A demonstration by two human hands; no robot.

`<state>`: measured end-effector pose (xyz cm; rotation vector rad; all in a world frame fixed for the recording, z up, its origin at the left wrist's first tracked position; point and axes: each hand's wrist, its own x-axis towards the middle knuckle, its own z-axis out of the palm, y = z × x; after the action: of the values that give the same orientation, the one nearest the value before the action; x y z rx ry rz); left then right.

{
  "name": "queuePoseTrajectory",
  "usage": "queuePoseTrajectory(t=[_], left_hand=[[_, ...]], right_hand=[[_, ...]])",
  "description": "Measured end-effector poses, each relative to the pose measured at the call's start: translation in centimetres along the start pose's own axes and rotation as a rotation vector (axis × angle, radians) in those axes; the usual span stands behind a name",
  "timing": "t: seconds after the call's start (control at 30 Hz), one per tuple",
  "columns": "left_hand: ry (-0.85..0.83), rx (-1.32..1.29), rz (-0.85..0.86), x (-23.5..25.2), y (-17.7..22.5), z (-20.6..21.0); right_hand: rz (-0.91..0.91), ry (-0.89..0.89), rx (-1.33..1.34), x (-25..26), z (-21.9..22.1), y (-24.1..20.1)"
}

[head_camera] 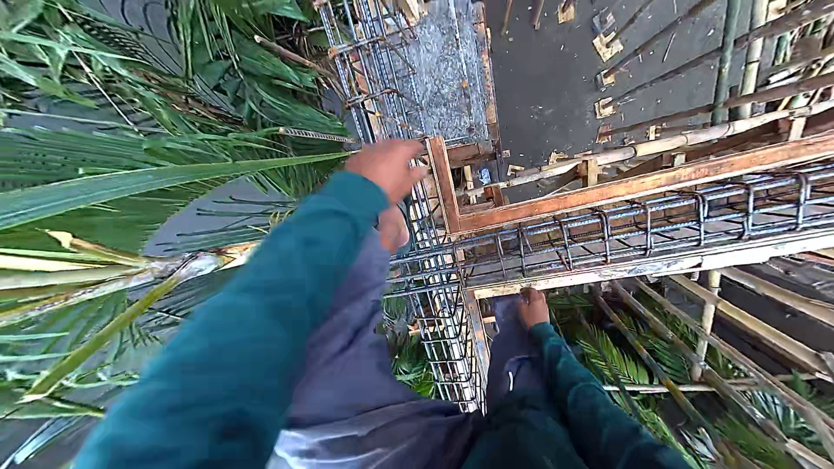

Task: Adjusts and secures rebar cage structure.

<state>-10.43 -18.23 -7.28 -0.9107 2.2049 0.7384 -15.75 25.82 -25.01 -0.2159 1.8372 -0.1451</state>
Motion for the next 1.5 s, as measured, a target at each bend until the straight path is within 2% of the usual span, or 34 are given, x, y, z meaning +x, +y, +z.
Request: queuePoseTrajectory(t=[0.07, 0.13, 0.23, 0.33, 0.4, 0.53, 0.67, 0.73, 0.83, 0.93, 1.1, 1.2, 1.3, 1.4, 1.5], left_hand=[[0.200, -0.099, -0.017, -6.3, -1.7, -4.1], [0.422, -0.301, -0.071, -14.2, -4.6, -3.6], [0.610, -0.631, -0.227, -24.6, -9.6, 3.5], [0.603, -0.724, -0.414, -27.6, -10.4, 9.7], [0.519, -0.727, -0.456, -26.0, -10.4, 12.5], [0.316, -0.718, -0.467, -18.5, -10.6, 17.6], [0.060, -0.513, -0.473, -9.6, -12.4, 25.2], [0.022, -0.396, -0.465, -5.4, -13.3, 29.2], [0.073, -0.235, -0.442, -1.1, -14.3, 34.0], [0.274, -0.187, -0.381, -0.1, -15.3, 38.2], [0.476, -0.204, -0.327, 0.0, -16.3, 40.8], [0.620, -0.174, -0.264, 0.7, -16.9, 41.8], [0.656, -0.362, -0.223, 0.0, -17.2, 41.2], [0.621, -0.827, -0.154, -2.0, -19.2, 38.5], [0.825, -0.981, -0.195, -5.0, -23.1, 37.6]], right_hand=[[-0.005, -0.033, -0.049, -0.3, 0.1, -0.3], [-0.036, -0.038, -0.090, 0.3, -0.2, -1.1], [-0.083, -0.031, -0.162, 1.3, -0.5, -2.8], [-0.132, -0.016, -0.251, 2.7, 0.1, -5.0], [-0.148, -0.009, -0.294, 3.5, 1.6, -5.8], [-0.158, 0.038, -0.356, 4.3, 4.5, -6.6], [-0.272, 0.220, -0.345, 4.7, 6.2, -6.3], [-0.358, 0.360, -0.346, 5.8, 7.2, -5.9], [-0.446, 0.562, -0.374, 8.4, 8.9, -5.6], [-0.473, 0.713, -0.373, 10.0, 10.3, -4.8], [-0.485, 0.931, -0.438, 11.2, 11.8, -4.2], [-0.453, 0.964, -0.454, 11.5, 11.9, -4.5], [-0.416, 0.980, -0.445, 11.3, 12.1, -4.8], [-0.416, 1.018, -0.380, 11.2, 12.3, -5.2], [-0.396, 1.052, -0.314, 11.1, 12.5, -5.2]])
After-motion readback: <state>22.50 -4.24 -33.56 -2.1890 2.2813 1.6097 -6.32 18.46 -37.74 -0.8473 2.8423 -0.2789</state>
